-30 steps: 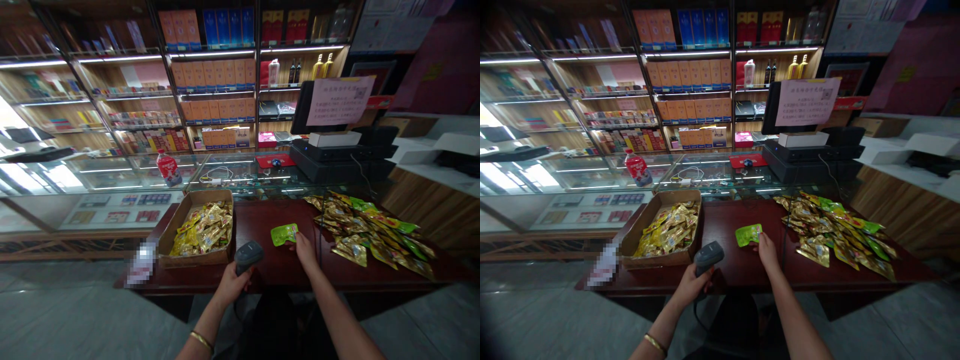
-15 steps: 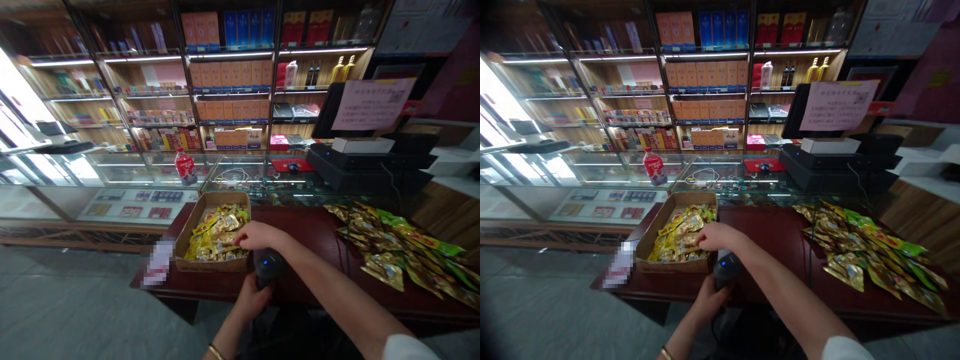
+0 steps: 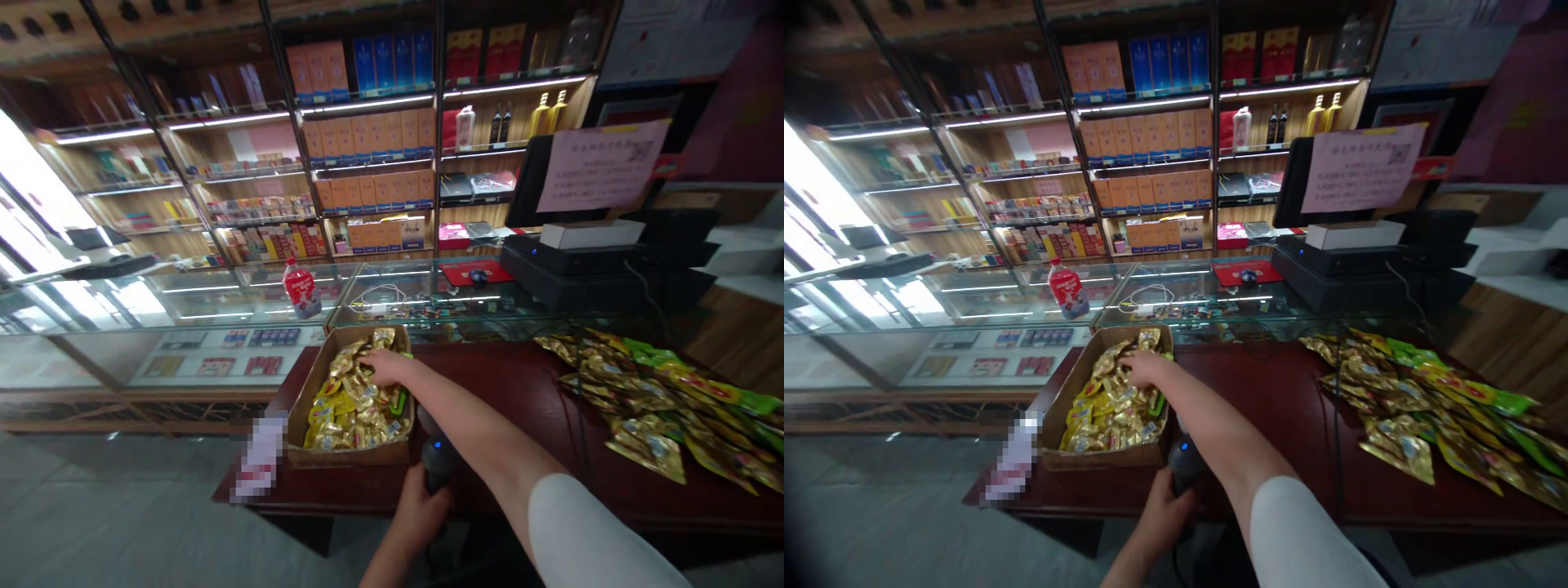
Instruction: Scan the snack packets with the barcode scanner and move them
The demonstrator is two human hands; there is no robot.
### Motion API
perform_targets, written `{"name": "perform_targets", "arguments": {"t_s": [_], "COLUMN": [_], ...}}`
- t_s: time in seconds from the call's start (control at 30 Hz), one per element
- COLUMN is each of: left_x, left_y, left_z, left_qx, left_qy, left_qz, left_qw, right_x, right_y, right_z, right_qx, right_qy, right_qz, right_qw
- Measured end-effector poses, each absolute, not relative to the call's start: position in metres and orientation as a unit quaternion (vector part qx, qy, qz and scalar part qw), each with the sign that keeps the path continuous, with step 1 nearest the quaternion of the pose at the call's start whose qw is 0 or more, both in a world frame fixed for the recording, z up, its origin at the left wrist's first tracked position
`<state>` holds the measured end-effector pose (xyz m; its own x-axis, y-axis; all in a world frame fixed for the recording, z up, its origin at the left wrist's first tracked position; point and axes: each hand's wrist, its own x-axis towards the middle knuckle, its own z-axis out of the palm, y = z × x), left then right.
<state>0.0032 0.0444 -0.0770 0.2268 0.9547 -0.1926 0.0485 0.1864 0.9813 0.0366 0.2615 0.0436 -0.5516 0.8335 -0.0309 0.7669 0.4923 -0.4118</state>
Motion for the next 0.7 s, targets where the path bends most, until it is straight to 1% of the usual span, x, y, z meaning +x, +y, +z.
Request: {"name": "perform_targets", "arguments": {"t_s": [0.13, 0.27, 0.33, 0.43, 0.53, 0.7], "left_x": [0.001, 0.001, 0.001, 0.002, 0.003, 0.005], "left_y": [0.049, 0.051, 0.051, 0.051, 0.050, 0.049], "left_z": [-0.072, -0.063, -0.060, -0.056, -0.050, -0.041], "left_qx": [0.536, 0.547, 0.546, 0.545, 0.548, 0.551], "left_qy": [0.487, 0.485, 0.489, 0.492, 0.488, 0.482], "left_qz": [0.380, 0.373, 0.372, 0.377, 0.379, 0.375], "left_qw": [0.576, 0.571, 0.569, 0.565, 0.564, 0.569], "right_x": [0.092, 0.194, 0.248, 0.311, 0.345, 0.371], "right_y": [0.251, 0.213, 0.182, 0.131, 0.088, 0.047], "right_z": [0.040, 0.027, 0.013, -0.014, -0.039, -0.066], "right_qx": [-0.524, -0.636, -0.693, -0.765, -0.815, -0.859], "right_qy": [-0.808, -0.697, -0.633, -0.546, -0.484, -0.439], "right_qz": [0.196, 0.150, 0.125, 0.092, 0.060, -0.073], "right_qw": [0.186, 0.296, 0.322, 0.328, 0.314, 0.255]}}
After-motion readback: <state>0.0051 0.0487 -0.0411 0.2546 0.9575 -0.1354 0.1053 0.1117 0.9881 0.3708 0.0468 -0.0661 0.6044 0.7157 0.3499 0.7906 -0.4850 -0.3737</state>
